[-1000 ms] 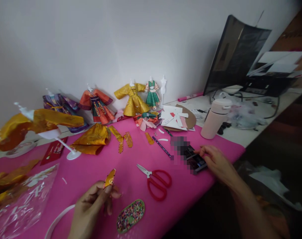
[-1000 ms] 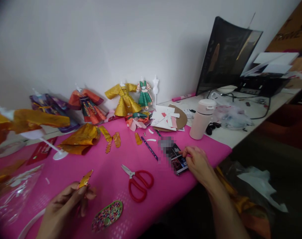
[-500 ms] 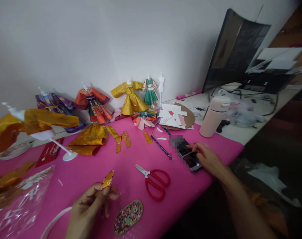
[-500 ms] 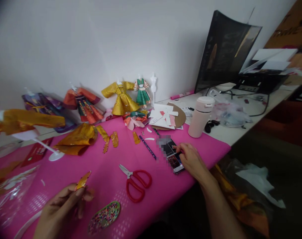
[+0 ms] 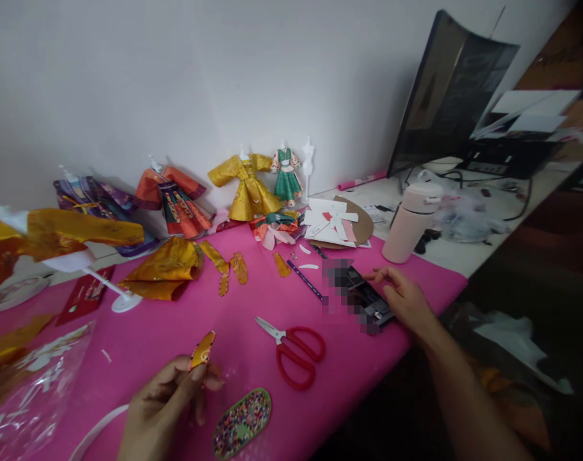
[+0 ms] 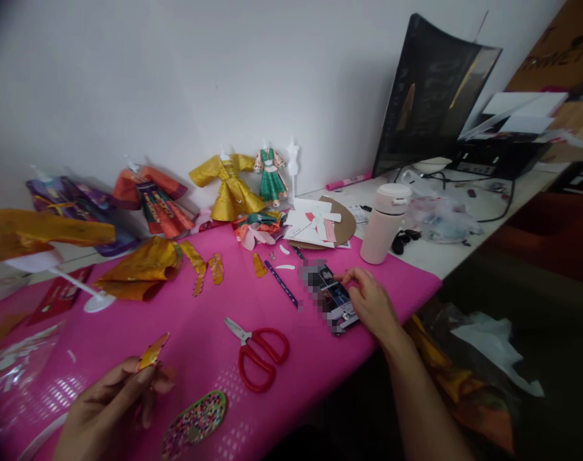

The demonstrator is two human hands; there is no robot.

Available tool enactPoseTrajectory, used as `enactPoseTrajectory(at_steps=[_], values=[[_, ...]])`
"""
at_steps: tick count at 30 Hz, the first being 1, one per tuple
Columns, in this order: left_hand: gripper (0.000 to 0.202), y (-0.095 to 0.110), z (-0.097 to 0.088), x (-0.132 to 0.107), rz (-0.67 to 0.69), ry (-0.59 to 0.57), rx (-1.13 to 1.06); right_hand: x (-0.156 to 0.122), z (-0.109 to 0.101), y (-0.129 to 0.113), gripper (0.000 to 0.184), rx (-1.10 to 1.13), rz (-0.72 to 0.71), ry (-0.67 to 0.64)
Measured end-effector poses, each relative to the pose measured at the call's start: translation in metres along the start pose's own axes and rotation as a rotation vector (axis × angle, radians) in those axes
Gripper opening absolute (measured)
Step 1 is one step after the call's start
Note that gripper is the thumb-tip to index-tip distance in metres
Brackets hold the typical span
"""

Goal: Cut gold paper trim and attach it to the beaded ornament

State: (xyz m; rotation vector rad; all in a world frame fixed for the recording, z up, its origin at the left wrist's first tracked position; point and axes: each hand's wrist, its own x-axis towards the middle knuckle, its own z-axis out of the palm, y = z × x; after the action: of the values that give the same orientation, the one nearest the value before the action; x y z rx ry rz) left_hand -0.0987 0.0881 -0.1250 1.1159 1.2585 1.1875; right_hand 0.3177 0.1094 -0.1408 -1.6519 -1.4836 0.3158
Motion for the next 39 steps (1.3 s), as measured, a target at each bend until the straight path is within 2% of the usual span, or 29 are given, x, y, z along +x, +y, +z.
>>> enactPoseTrajectory(at_steps=[6,13,19,24,27,30,33,35,37,39], values=[[0.024,0.002,0.002,-0.003,-0.011,0.015,-0.007,-0.011,-0.004,0.000,0.017,0.009,-0.020,0.059],[0.025,-0.007,-0.008,0.004,0.012,-0.025,0.023,-0.018,-0.007,-0.013,0.020,0.023,-0.244,-0.113],[0.026,0.001,-0.001,-0.001,0.044,-0.057,0.052,-0.018,-0.002,-0.017,0.022,0.009,-0.317,-0.162],[0.031,0.012,0.009,-0.006,0.026,-0.048,0.047,-0.016,-0.008,-0.023,0.021,0.077,-0.362,-0.072],[0.034,0.010,0.011,-0.005,0.013,-0.075,0.046,-0.018,-0.009,-0.042,0.023,0.154,-0.409,-0.007],[0.032,0.004,0.010,-0.004,0.012,-0.101,0.051,-0.028,0.010,-0.079,0.022,0.243,-0.496,-0.066],[0.034,0.003,0.011,-0.004,0.018,-0.147,0.047,-0.050,0.047,-0.122,0.026,0.296,-0.583,-0.261],[0.037,0.006,0.014,-0.007,0.012,-0.183,0.052,-0.064,0.072,-0.147,0.027,0.296,-0.567,-0.424],[0.039,0.011,0.017,-0.009,-0.010,-0.203,0.058,-0.074,0.089,-0.163,0.029,0.281,-0.522,-0.478],[0.040,0.015,0.020,-0.013,-0.028,-0.218,0.053,-0.078,0.098,-0.174,0.027,0.256,-0.453,-0.511]])
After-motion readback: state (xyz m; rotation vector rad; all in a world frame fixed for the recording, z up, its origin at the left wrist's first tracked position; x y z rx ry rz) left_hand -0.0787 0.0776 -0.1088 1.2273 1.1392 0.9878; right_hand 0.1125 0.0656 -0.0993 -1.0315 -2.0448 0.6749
